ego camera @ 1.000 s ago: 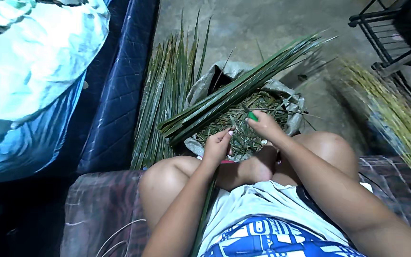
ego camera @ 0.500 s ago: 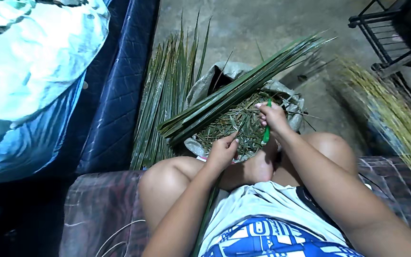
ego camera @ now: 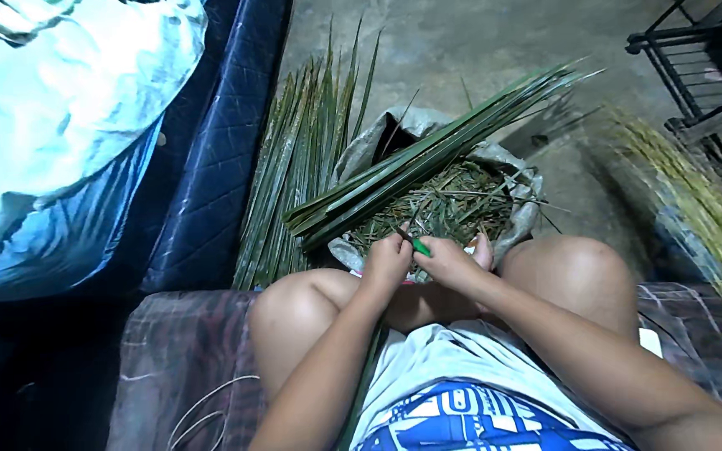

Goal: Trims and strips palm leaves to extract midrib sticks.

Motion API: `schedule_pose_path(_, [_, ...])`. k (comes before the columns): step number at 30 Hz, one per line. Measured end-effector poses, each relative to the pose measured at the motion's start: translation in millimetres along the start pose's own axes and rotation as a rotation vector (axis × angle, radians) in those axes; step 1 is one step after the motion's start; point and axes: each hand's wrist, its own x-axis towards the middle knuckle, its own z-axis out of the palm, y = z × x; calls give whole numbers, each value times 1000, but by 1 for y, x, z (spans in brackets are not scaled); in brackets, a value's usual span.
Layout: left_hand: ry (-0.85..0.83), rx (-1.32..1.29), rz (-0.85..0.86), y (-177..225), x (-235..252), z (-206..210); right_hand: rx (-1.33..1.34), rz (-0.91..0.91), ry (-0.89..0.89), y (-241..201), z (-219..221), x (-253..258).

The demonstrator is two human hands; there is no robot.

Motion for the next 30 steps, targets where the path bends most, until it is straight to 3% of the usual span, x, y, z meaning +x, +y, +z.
schedule_pose_path(3, [0, 18, 25, 2, -1, 0, -151, 105, 92, -2, -11, 9])
schedule_pose_path(8, [-21, 33, 23, 7, -1, 4, -126, 200, 347, 24, -33, 33])
schedule_pose_path(10, [-20, 32, 24, 6, 0, 3, -69, 175, 289, 21, -36, 27])
schedule_pose_path(15, [22, 47, 24, 3, 1, 2, 72, 25, -48, 5, -11, 4])
schedule_pose_path(21, [10, 116, 46, 8, -3, 2, -87, 151, 125, 13, -21, 21])
schedule_pose_path(26, [49, 122, 80, 6, -4, 5, 48, 201, 314, 38, -43, 38])
schedule_pose_path(28, [49, 108, 74, 5, -3, 4, 164, 102, 260, 38, -41, 33])
schedule_pose_path(30, [62, 94, 75, 4, -3, 3, 322, -35, 94, 34, -32, 24])
